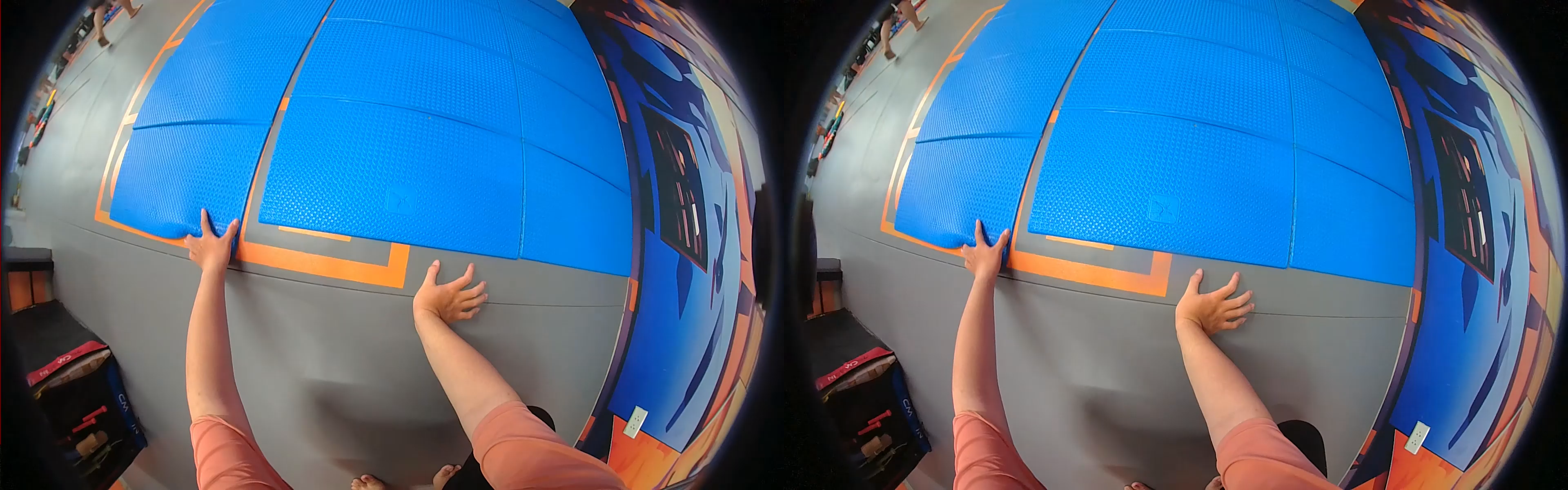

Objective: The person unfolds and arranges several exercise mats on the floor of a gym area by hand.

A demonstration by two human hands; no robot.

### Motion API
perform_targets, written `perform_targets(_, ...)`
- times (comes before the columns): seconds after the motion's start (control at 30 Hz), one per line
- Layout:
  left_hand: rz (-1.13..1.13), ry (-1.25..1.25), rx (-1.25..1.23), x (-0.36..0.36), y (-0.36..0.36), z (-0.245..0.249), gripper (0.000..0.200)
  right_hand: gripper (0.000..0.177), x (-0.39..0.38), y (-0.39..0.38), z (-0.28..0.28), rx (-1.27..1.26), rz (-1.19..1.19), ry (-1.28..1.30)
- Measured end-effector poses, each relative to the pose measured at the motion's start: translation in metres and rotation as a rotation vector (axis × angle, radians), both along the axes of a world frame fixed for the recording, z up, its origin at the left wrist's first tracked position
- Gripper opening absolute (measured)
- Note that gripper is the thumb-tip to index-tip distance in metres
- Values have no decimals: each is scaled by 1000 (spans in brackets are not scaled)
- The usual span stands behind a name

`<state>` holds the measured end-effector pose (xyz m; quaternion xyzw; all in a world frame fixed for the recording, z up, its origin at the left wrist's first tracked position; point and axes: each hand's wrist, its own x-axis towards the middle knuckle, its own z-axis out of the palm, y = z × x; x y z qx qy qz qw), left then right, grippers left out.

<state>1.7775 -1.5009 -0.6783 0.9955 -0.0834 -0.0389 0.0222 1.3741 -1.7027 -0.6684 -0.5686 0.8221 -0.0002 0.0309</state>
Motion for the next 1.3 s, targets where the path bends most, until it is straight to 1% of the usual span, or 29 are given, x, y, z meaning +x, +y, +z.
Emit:
perform_targets(0.03,2,10,9,2,-4,-4,101,85,-1,2,-2,-5,8,1)
perform_targets(0.1,-21,-54,9,5,-13,-9,102,85,1,3,-3,2,12,10)
perform_targets(0.13,-41,16,-78,7,-15,-5,98,85,0,3,-3,0,8,13)
perform_targets(0.17,-34,23,-79,11,-16,-11,98,85,1,2,-4,-1,14,19)
perform_targets(0.23,-133,-18,-168,15,-13,-21,92,85,-1,3,-6,3,11,22)
perform_targets(0.27,-122,35,-226,7,-17,-11,88,85,-1,2,-7,6,11,24)
perform_targets(0.37,-162,-27,-254,-6,-20,-22,87,84,-1,3,-6,4,17,23)
perform_targets(0.43,-158,-31,-229,-13,-23,-27,84,84,1,3,-2,7,9,12)
perform_targets(0.5,-167,-85,-196,-21,-26,-28,83,84,0,4,-5,7,12,17)
perform_targets(0.53,-170,-50,-215,-22,-26,-27,83,84,0,3,-6,1,13,21)
perform_targets(0.8,-157,-34,-197,-21,-29,-22,84,83,-3,5,-11,-14,19,24)
perform_targets(0.93,-163,10,-167,-5,-33,-18,85,83,-4,4,-17,-24,24,14)
perform_targets(0.97,-159,16,-163,-3,-36,-8,85,83,-5,5,-16,-20,27,20)
perform_targets(1.03,-142,264,91,-2,-45,19,86,83,-3,5,-13,-28,26,12)
perform_targets(1.07,-150,82,-164,-5,-33,-3,85,83,-3,5,-12,-26,27,10)
perform_targets(1.17,-189,35,-134,-18,-25,0,84,82,-4,5,-11,-15,22,1)
perform_targets(1.23,-213,29,-158,-19,-23,-3,82,82,-4,5,-11,-7,21,13)
perform_targets(1.3,-224,93,-83,-26,-26,-3,82,82,-3,5,-9,-9,21,4)
